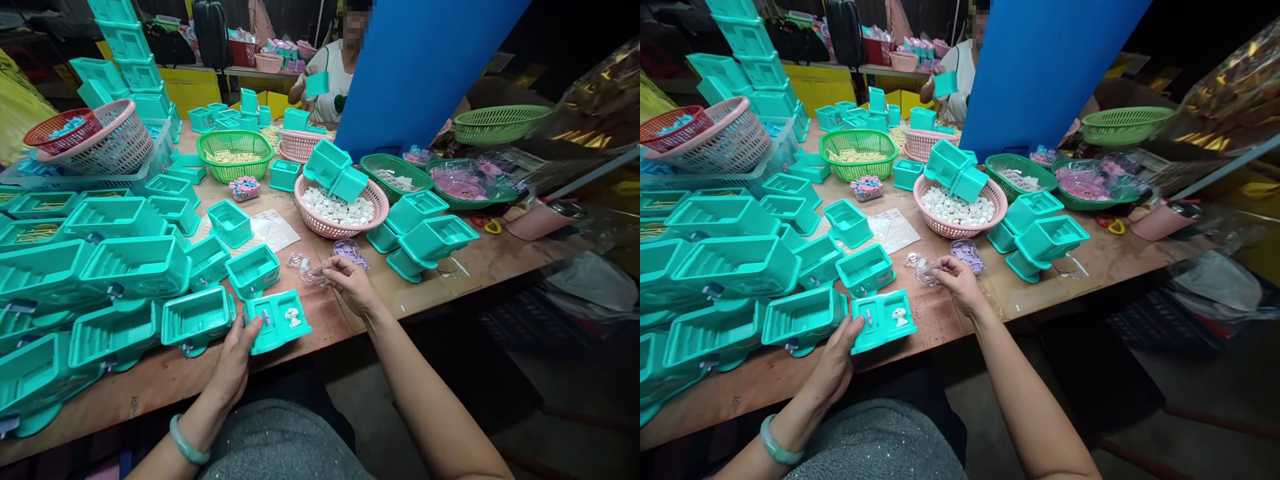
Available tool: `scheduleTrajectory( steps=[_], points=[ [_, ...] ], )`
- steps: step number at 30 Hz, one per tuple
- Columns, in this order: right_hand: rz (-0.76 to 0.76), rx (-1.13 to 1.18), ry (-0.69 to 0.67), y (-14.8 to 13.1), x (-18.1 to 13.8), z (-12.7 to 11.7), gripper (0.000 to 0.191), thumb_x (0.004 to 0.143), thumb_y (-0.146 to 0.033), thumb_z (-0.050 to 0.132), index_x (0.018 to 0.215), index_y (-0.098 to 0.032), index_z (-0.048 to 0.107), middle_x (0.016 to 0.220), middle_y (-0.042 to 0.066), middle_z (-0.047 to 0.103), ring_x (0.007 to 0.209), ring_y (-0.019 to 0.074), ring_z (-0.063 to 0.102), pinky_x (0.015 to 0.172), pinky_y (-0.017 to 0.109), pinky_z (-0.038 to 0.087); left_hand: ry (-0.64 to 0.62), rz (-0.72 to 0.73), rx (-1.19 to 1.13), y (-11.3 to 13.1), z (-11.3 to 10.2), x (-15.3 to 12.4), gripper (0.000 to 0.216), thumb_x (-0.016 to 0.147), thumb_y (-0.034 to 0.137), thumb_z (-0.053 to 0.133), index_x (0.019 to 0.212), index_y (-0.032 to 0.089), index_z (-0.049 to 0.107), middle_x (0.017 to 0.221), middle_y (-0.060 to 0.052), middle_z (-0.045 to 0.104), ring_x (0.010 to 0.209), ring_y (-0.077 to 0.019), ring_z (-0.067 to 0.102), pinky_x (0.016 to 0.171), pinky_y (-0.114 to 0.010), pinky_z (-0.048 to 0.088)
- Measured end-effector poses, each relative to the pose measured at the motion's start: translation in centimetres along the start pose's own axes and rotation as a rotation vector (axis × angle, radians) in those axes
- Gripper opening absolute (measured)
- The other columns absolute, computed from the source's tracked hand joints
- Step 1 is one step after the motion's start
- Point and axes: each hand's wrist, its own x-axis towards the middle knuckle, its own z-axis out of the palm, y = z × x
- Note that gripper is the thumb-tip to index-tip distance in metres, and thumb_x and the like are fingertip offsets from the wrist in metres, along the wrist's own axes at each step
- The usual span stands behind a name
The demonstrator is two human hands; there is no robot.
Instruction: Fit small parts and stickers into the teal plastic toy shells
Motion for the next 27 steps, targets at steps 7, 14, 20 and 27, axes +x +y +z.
scheduleTrajectory(
  steps=[7, 14, 20, 27],
  points=[
    [-0.031, -0.184, 0.009, 0.0, -3.1, 0.4, 0.038, 0.074, -0.052, 0.081, 0.085, -0.020, 0.067, 0.076, -0.001, 0.062, 0.064, 0.0121, 0.054, 0.056, 0.024, 0.044, -0.023, 0.029, 0.024, 0.3, 0.7, -0.3, 0.079, 0.082, 0.053, 0.078, 0.150, 0.026, 0.048, 0.154, -0.006, 0.056, 0.145, -0.0306, 0.047, 0.121, -0.041, 0.039],
    [-0.068, -0.406, 0.011, 1.4, -5.4, 2.1, 0.032, 0.095, -0.053, 0.057, 0.094, -0.022, 0.062, 0.066, -0.005, 0.052, 0.055, 0.0116, 0.048, 0.051, 0.023, 0.038, -0.042, 0.050, 0.094, 0.3, 1.5, -0.4, 0.069, 0.078, 0.052, 0.081, 0.134, 0.019, 0.058, 0.141, -0.013, 0.066, 0.134, -0.0354, 0.058, 0.113, -0.047, 0.046],
    [-0.085, -0.524, 0.047, 1.5, -5.7, 2.6, 0.027, 0.099, -0.048, 0.051, 0.094, -0.024, 0.059, 0.066, -0.004, 0.054, 0.055, 0.0142, 0.053, 0.053, 0.026, 0.040, -0.052, 0.047, 0.091, 0.6, 2.0, -0.4, 0.065, 0.077, 0.051, 0.082, 0.130, 0.020, 0.059, 0.139, -0.013, 0.068, 0.132, -0.0347, 0.060, 0.111, -0.047, 0.048],
    [-0.211, -0.805, 0.123, 1.7, -6.4, 3.8, 0.019, 0.101, -0.035, 0.040, 0.094, -0.025, 0.054, 0.079, 0.005, 0.066, 0.069, 0.0221, 0.063, 0.066, 0.032, 0.045, -0.063, 0.104, 0.187, 0.9, 2.4, -0.4, 0.075, 0.080, 0.052, 0.079, 0.142, 0.022, 0.049, 0.148, -0.013, 0.060, 0.136, -0.0327, 0.057, 0.113, -0.045, 0.045]
  ],
)
